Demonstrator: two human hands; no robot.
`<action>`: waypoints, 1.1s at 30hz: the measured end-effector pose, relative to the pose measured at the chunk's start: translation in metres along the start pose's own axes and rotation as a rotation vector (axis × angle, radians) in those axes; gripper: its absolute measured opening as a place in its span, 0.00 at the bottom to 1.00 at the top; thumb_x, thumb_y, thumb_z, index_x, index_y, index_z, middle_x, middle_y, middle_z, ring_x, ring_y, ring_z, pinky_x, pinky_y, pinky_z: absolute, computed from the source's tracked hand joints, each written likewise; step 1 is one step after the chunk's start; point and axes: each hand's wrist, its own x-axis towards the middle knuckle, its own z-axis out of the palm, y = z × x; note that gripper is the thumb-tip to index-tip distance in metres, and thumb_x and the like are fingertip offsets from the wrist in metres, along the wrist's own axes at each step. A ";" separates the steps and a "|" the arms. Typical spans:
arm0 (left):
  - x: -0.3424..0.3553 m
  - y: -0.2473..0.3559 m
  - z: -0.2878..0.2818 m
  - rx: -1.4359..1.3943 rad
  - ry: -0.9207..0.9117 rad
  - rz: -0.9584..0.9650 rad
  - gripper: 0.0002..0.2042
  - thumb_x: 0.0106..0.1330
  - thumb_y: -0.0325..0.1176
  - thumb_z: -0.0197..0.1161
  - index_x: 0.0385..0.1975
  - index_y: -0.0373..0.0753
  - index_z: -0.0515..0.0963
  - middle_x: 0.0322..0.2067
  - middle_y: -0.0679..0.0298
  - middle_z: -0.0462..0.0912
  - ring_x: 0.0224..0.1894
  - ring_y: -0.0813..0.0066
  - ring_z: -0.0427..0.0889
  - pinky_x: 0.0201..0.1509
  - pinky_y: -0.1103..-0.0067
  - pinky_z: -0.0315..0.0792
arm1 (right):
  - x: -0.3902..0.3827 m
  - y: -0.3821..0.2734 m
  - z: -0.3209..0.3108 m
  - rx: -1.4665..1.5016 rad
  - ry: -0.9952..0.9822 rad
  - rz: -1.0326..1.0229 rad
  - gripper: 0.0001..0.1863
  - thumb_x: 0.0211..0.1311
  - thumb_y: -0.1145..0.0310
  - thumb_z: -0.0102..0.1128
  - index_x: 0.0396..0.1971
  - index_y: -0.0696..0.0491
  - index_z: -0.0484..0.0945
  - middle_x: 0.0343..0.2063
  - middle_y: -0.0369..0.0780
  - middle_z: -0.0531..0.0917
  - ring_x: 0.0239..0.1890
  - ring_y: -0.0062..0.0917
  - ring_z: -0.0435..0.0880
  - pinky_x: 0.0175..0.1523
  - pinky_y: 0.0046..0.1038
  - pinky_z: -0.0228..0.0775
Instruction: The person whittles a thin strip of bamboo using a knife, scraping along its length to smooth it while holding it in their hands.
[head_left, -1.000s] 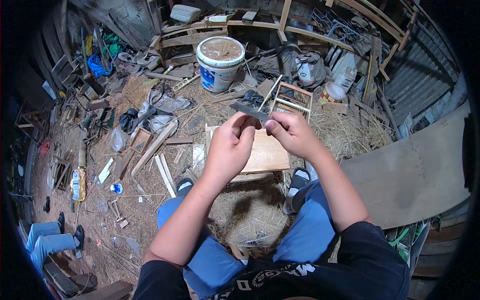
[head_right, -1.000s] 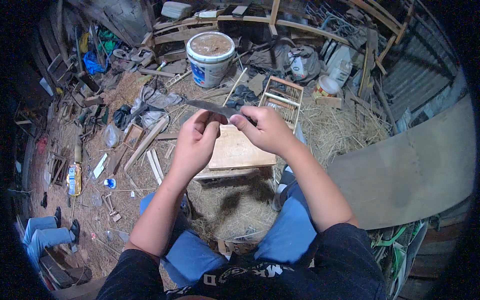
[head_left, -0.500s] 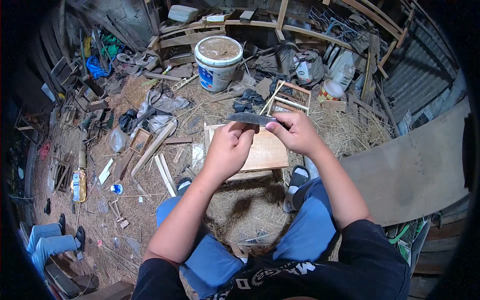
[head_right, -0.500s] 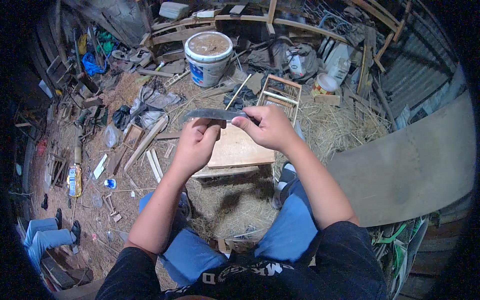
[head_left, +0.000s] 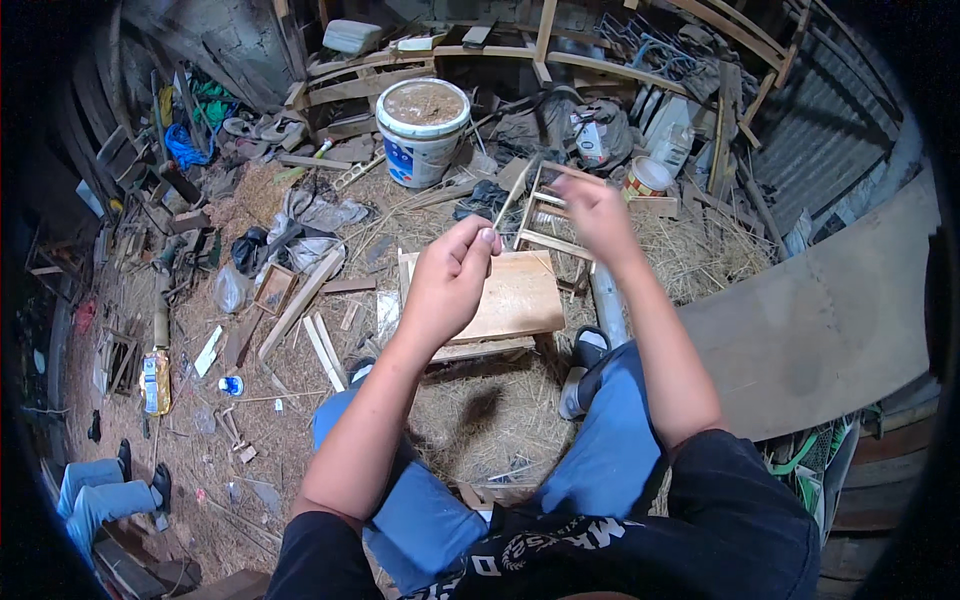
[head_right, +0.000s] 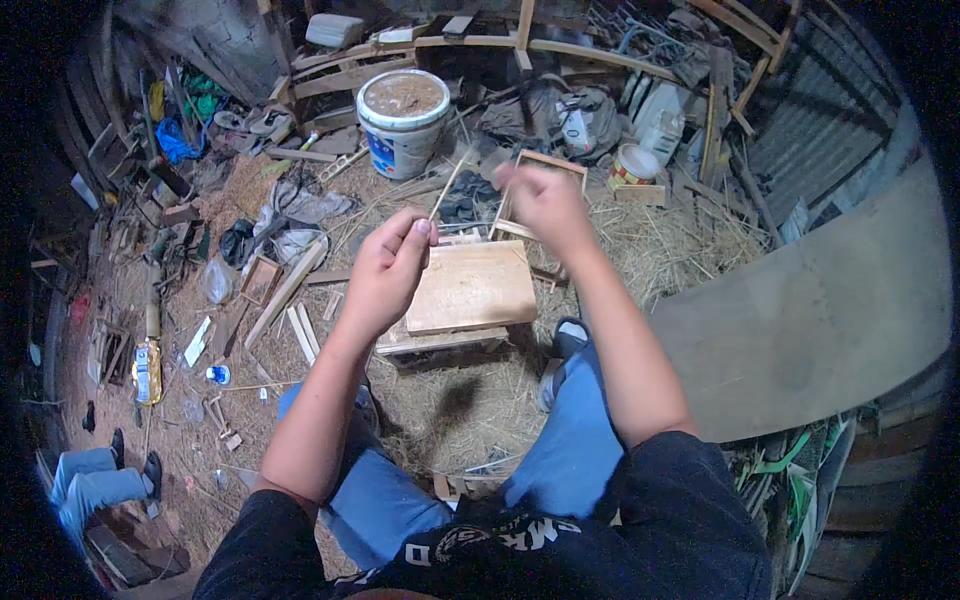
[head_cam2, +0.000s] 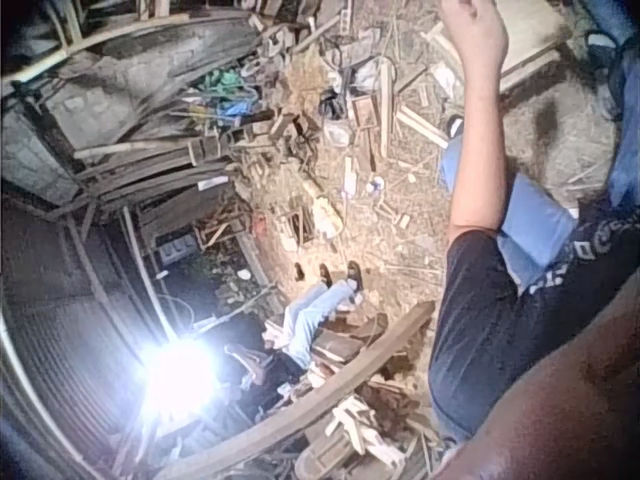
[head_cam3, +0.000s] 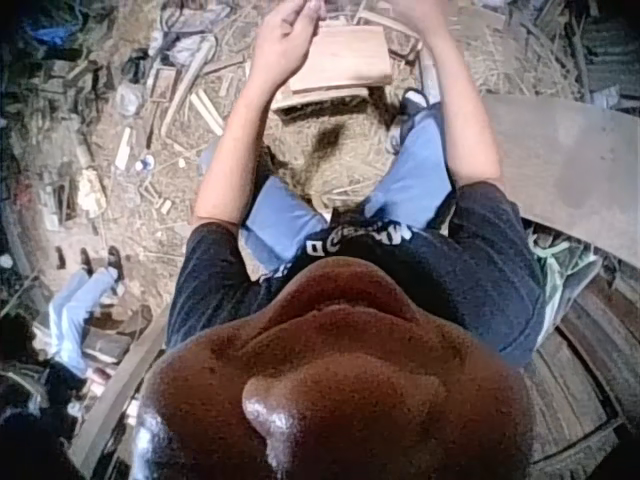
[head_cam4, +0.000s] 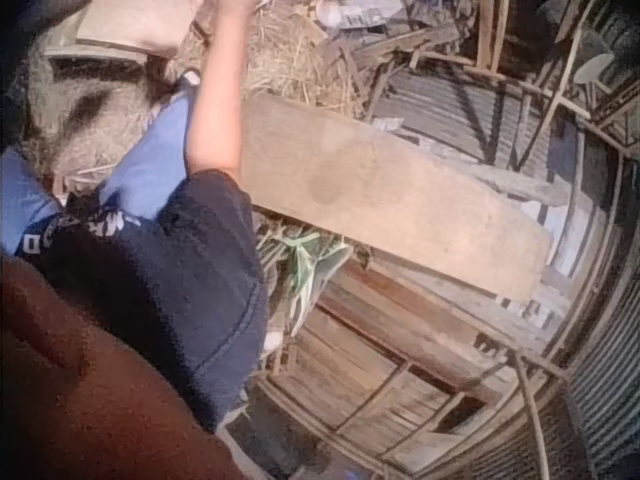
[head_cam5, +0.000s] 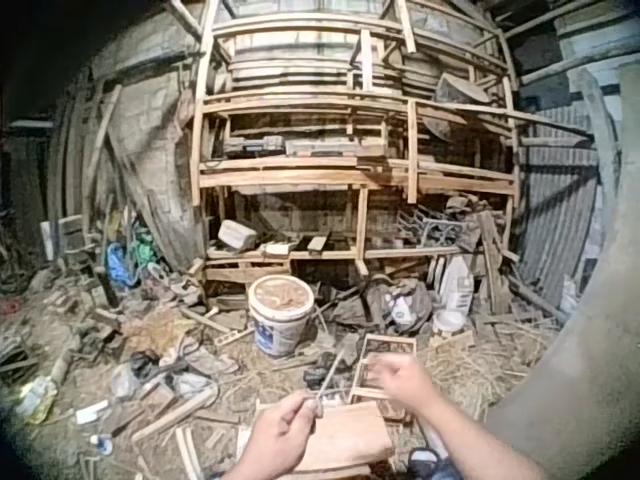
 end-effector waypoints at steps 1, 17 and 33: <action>-0.004 0.005 0.001 -0.023 -0.021 -0.030 0.12 0.79 0.34 0.51 0.33 0.36 0.73 0.21 0.74 0.66 0.25 0.88 0.62 0.28 0.82 0.59 | 0.010 0.013 -0.014 0.023 -0.003 0.082 0.27 0.72 0.45 0.58 0.33 0.58 0.85 0.21 0.36 0.80 0.27 0.18 0.76 0.34 0.28 0.67; 0.000 -0.009 -0.003 0.042 0.128 0.105 0.08 0.73 0.26 0.52 0.47 0.32 0.75 0.32 0.57 0.84 0.30 0.76 0.78 0.37 0.76 0.72 | -0.016 -0.032 0.016 -0.131 -0.361 -0.023 0.24 0.70 0.49 0.61 0.28 0.57 0.82 0.15 0.43 0.75 0.18 0.27 0.71 0.27 0.32 0.63; -0.006 -0.002 -0.006 -0.121 0.076 -0.115 0.10 0.80 0.36 0.51 0.39 0.38 0.77 0.18 0.77 0.67 0.18 0.91 0.61 0.20 0.85 0.54 | 0.014 0.019 0.003 -0.162 -0.045 0.145 0.31 0.70 0.38 0.55 0.26 0.55 0.85 0.15 0.38 0.78 0.20 0.24 0.75 0.29 0.32 0.64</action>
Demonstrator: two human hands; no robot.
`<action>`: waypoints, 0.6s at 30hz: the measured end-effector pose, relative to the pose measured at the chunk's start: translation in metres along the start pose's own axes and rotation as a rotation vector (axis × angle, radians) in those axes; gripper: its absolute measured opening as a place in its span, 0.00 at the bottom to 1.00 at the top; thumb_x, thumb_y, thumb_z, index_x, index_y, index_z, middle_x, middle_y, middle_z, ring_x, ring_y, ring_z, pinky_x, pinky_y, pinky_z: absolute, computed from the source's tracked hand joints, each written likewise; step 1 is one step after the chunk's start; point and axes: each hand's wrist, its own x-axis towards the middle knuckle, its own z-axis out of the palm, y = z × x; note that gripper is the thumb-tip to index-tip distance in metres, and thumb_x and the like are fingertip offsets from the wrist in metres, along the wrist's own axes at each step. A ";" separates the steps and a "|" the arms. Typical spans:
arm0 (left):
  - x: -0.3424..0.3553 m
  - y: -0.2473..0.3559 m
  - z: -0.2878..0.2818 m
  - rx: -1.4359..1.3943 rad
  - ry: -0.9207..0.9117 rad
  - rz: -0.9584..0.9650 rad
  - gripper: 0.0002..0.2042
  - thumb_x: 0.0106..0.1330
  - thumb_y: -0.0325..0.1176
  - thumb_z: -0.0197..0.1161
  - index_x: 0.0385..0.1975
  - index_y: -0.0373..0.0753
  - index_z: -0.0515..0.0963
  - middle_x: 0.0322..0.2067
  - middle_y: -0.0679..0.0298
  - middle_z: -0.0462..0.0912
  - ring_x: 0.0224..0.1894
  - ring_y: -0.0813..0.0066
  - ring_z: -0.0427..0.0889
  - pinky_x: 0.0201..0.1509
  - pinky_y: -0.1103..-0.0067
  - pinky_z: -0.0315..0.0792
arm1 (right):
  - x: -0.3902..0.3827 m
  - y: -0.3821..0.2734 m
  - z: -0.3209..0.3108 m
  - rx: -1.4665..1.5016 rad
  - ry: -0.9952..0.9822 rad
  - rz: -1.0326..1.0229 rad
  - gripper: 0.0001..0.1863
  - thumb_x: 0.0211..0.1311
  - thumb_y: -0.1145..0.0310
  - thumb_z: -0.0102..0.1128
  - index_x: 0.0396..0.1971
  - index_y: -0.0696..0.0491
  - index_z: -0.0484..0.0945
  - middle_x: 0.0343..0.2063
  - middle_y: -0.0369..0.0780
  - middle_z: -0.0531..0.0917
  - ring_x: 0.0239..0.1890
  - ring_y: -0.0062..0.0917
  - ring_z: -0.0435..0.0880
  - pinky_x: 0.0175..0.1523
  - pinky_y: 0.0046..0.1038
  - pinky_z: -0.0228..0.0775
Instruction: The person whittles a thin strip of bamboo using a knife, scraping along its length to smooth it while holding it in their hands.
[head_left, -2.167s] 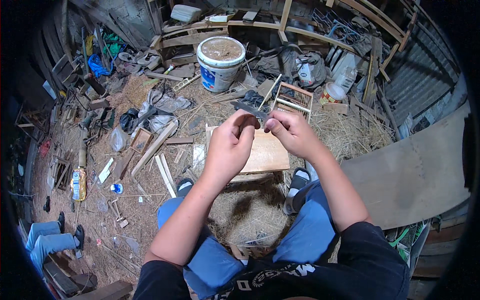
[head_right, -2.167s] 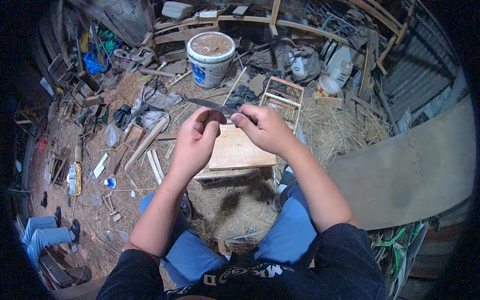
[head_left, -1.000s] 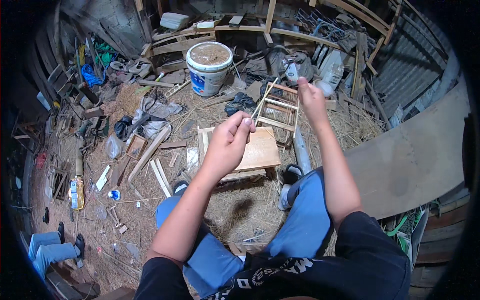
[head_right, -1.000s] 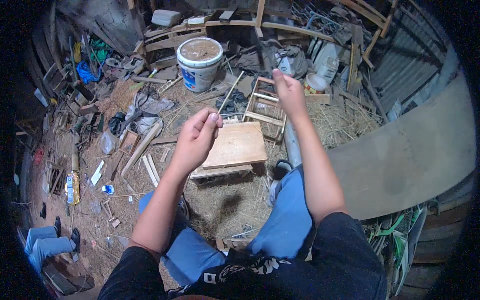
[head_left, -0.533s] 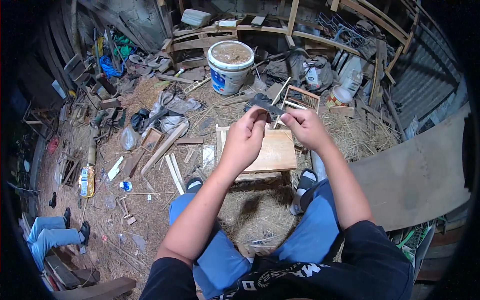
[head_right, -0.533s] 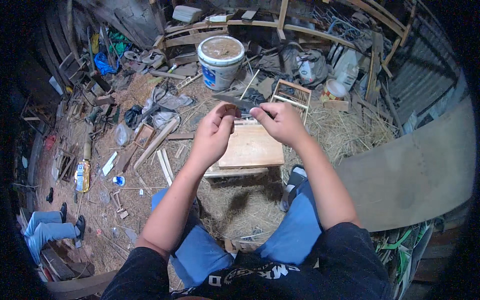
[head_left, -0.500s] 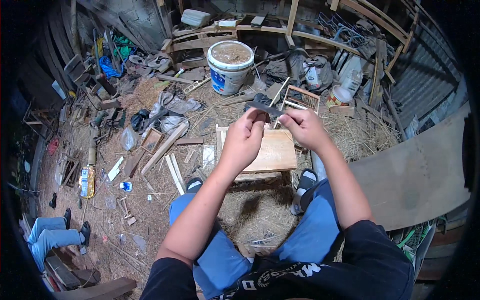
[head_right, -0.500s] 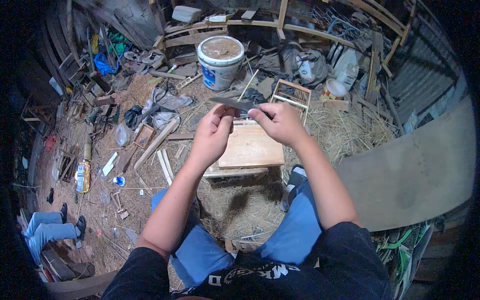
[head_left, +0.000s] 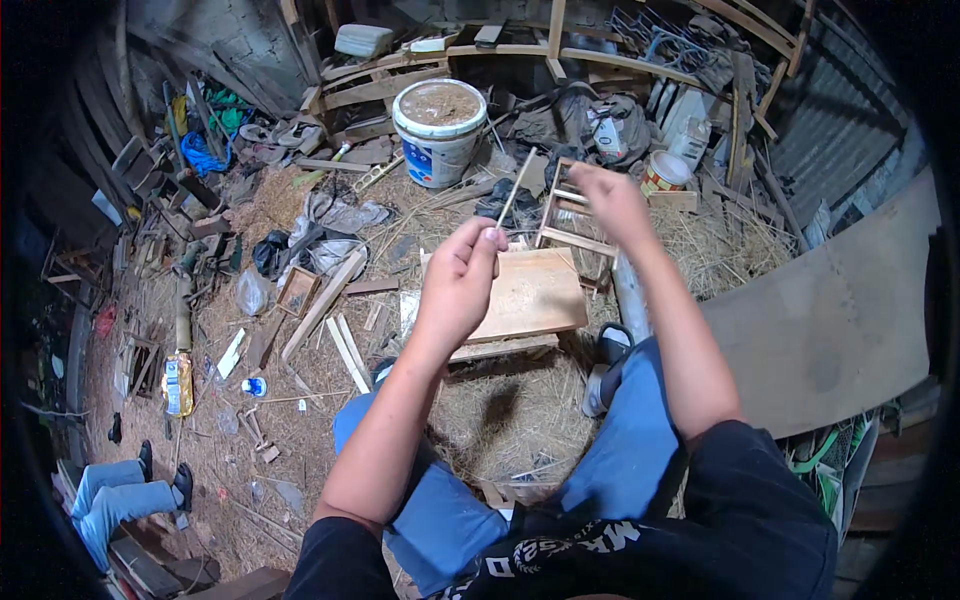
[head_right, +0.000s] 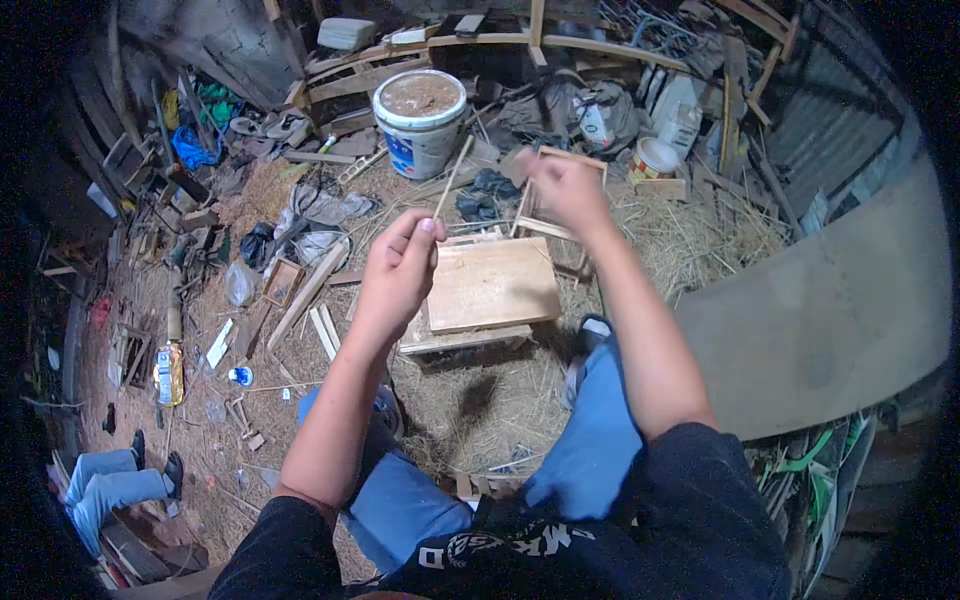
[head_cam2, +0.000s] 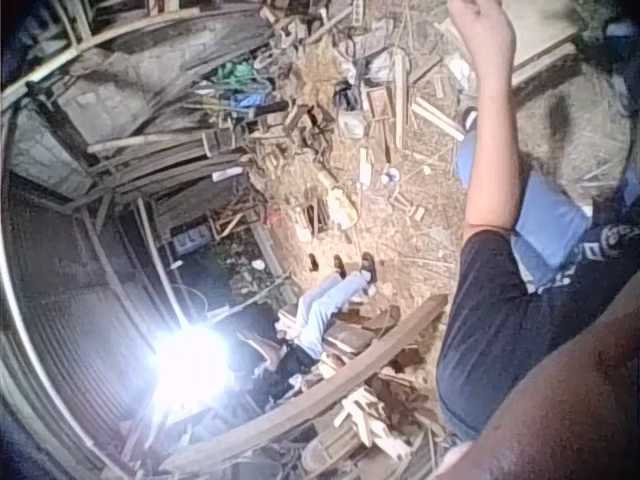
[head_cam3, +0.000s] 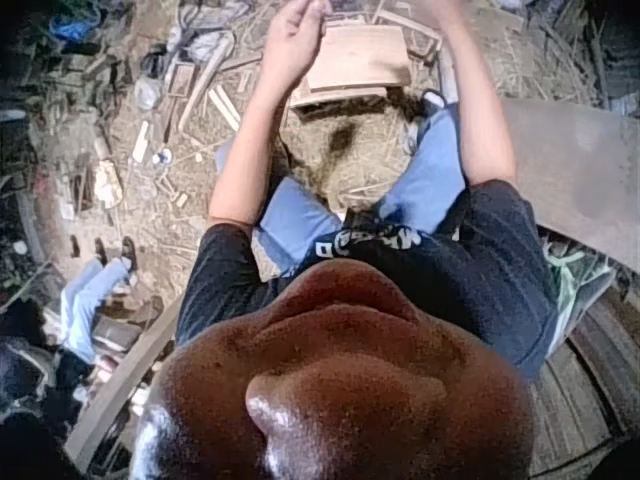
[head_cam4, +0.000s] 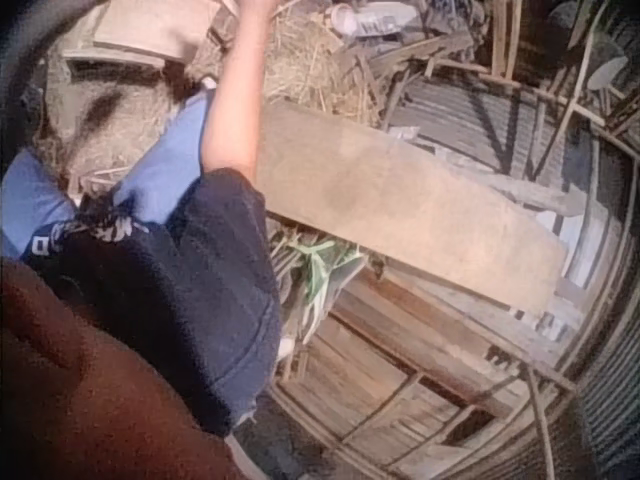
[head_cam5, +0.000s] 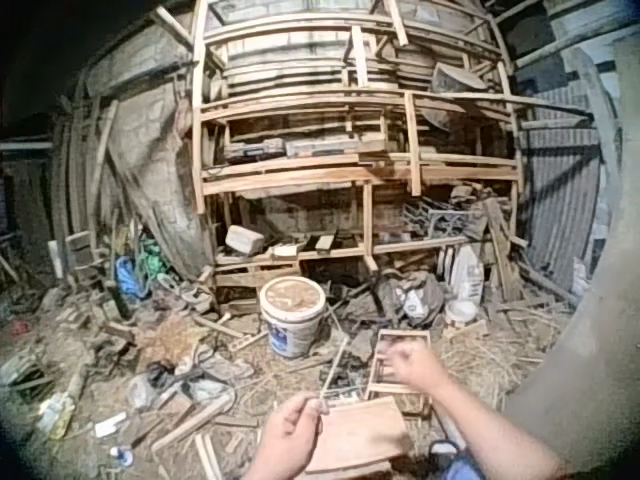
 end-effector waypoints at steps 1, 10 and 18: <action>-0.001 -0.001 0.001 -0.072 0.013 -0.024 0.11 0.81 0.39 0.50 0.39 0.40 0.75 0.18 0.79 0.63 0.16 0.92 0.57 0.19 0.87 0.50 | 0.018 0.016 -0.016 -0.090 -0.033 0.150 0.37 0.71 0.34 0.51 0.24 0.56 0.84 0.16 0.35 0.77 0.21 0.20 0.72 0.30 0.31 0.63; 0.003 -0.012 -0.009 0.042 0.057 -0.027 0.11 0.80 0.36 0.51 0.37 0.37 0.77 0.21 0.76 0.68 0.23 0.89 0.64 0.26 0.84 0.59 | -0.030 -0.035 0.017 -0.088 -0.193 -0.204 0.28 0.68 0.42 0.60 0.24 0.55 0.83 0.14 0.44 0.78 0.17 0.31 0.76 0.26 0.35 0.64; -0.001 -0.012 -0.008 0.028 -0.016 -0.033 0.11 0.80 0.37 0.51 0.37 0.40 0.77 0.19 0.78 0.65 0.20 0.91 0.60 0.22 0.86 0.53 | -0.031 -0.048 0.029 -0.128 -0.184 -0.117 0.32 0.67 0.36 0.56 0.23 0.52 0.83 0.15 0.45 0.78 0.19 0.36 0.79 0.28 0.36 0.67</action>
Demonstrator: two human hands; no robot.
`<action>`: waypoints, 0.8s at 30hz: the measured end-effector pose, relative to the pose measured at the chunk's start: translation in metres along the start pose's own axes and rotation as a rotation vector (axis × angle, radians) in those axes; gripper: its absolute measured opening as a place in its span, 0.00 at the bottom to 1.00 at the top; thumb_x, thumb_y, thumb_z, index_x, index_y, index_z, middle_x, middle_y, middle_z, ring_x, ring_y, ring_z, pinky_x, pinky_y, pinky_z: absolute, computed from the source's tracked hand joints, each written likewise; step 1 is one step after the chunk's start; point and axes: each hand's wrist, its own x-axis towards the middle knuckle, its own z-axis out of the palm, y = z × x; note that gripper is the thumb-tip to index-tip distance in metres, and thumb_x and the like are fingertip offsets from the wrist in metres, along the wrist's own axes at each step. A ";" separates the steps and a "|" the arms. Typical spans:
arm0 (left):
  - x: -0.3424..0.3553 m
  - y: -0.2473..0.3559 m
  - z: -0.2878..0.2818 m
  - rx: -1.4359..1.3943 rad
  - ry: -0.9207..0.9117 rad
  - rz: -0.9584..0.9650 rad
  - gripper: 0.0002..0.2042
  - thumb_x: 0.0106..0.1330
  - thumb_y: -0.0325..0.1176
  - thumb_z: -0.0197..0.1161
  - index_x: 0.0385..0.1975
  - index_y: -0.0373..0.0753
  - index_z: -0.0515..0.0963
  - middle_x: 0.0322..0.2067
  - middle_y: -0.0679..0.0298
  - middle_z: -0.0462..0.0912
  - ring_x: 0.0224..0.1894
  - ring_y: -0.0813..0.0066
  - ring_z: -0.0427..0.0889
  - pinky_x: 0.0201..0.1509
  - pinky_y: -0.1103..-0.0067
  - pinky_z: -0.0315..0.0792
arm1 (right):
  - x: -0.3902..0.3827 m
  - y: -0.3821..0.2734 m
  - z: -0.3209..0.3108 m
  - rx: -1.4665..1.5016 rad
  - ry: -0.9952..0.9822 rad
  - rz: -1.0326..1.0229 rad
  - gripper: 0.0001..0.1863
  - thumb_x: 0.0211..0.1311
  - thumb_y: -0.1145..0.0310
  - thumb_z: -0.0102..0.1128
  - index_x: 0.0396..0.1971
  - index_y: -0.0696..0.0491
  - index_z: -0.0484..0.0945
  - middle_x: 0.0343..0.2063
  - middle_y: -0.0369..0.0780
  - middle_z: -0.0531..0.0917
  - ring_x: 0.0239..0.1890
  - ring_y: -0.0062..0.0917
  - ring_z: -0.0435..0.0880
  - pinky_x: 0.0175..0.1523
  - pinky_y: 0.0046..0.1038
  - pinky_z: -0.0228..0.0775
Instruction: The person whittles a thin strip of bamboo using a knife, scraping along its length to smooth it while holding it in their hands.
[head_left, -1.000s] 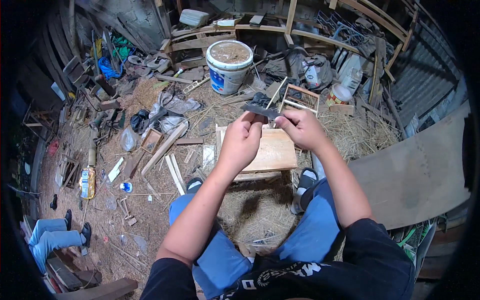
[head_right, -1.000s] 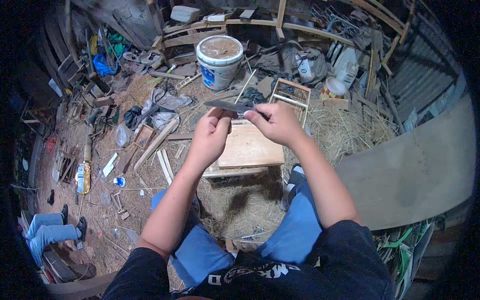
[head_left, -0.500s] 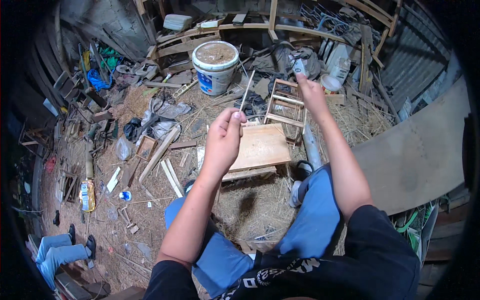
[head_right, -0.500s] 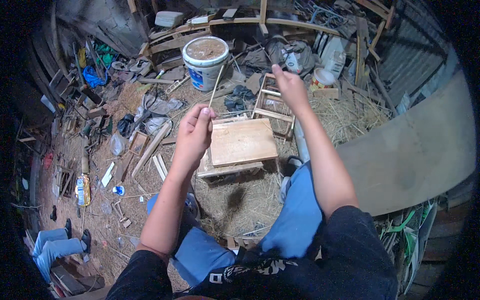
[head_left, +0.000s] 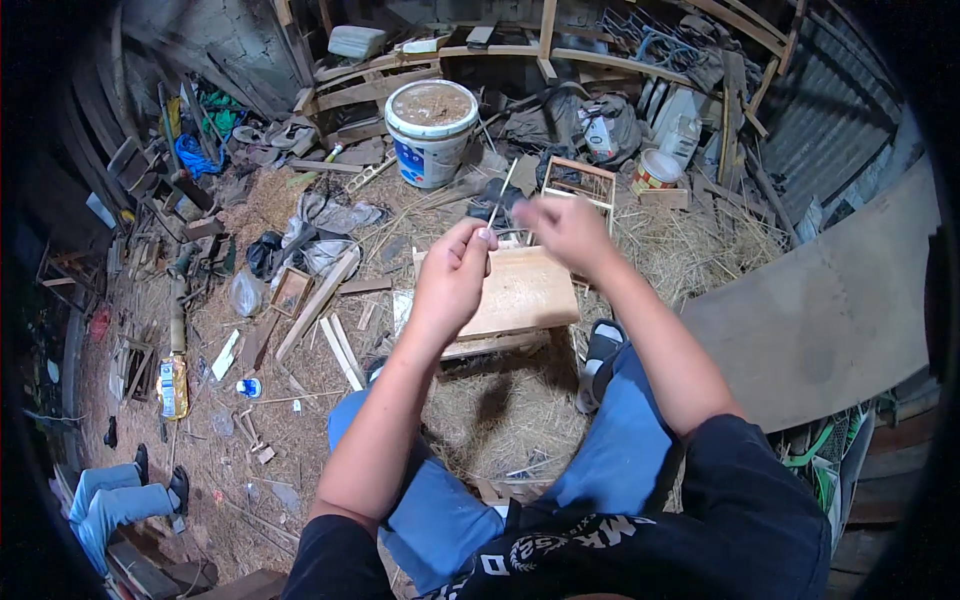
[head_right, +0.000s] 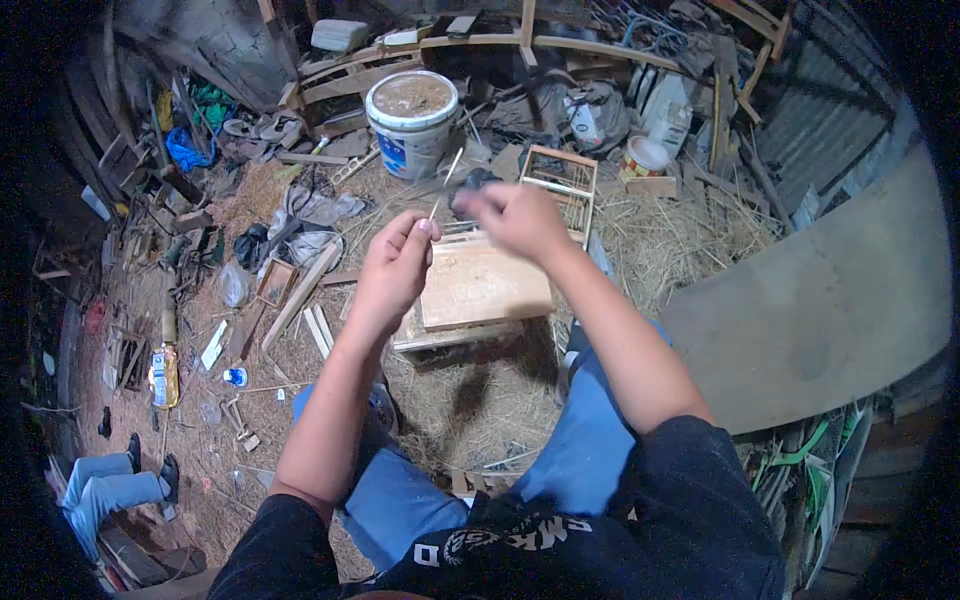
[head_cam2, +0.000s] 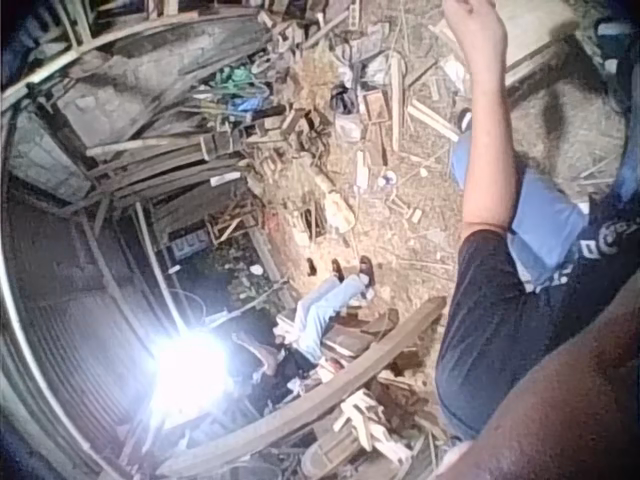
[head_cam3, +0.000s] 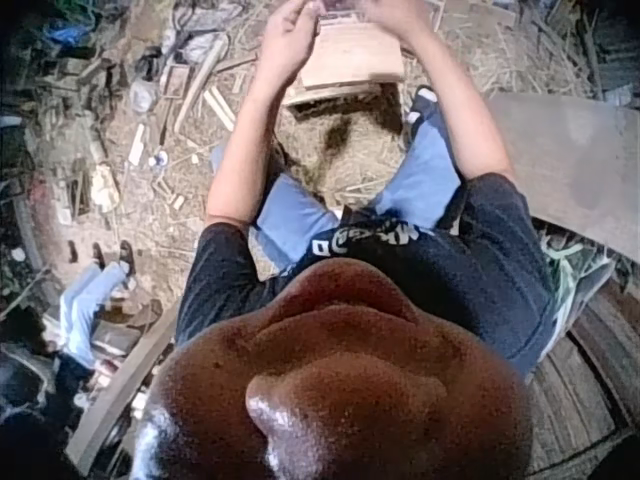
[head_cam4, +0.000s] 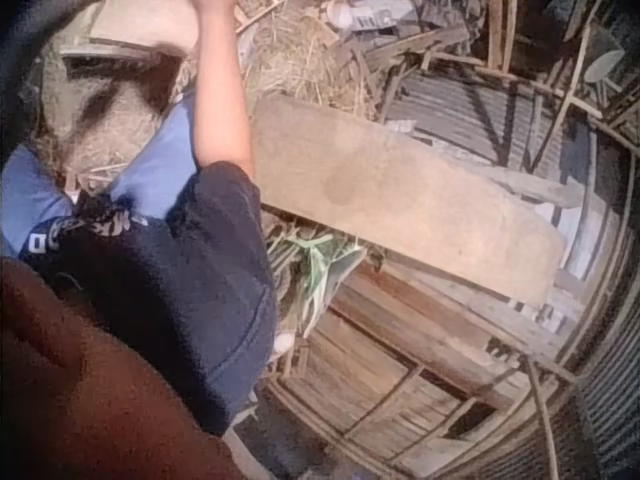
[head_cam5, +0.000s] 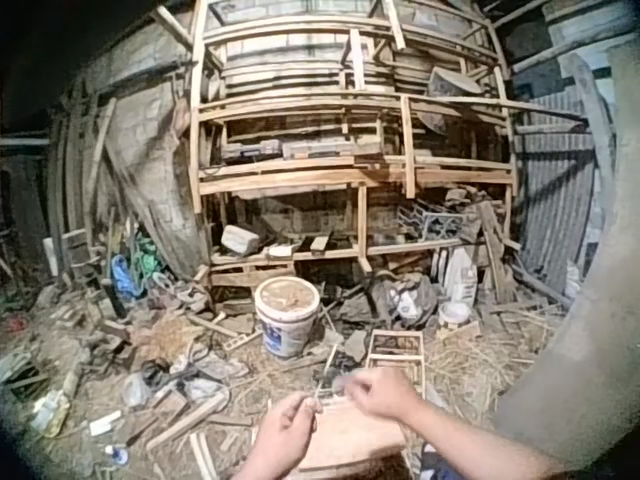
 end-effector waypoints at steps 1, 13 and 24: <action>0.002 0.001 0.004 -0.011 -0.060 -0.048 0.11 0.80 0.38 0.51 0.36 0.42 0.75 0.18 0.79 0.63 0.17 0.91 0.56 0.19 0.86 0.50 | 0.017 0.037 -0.002 0.090 0.064 0.172 0.28 0.71 0.42 0.58 0.30 0.55 0.87 0.15 0.37 0.78 0.20 0.19 0.71 0.28 0.31 0.62; 0.000 0.002 -0.008 -0.412 -0.235 -0.373 0.09 0.81 0.39 0.48 0.40 0.44 0.72 0.17 0.78 0.59 0.13 0.89 0.50 0.15 0.84 0.44 | 0.005 0.011 -0.018 1.132 -0.141 0.652 0.31 0.71 0.33 0.50 0.34 0.51 0.74 0.12 0.22 0.56 0.11 0.10 0.52 0.16 0.19 0.44; 0.003 0.005 -0.001 -0.262 -0.255 -0.370 0.10 0.80 0.39 0.49 0.37 0.43 0.72 0.17 0.79 0.61 0.13 0.89 0.53 0.15 0.84 0.46 | -0.002 -0.007 -0.016 1.091 -0.155 0.454 0.10 0.67 0.61 0.68 0.34 0.45 0.74 0.16 0.21 0.62 0.15 0.08 0.56 0.21 0.18 0.47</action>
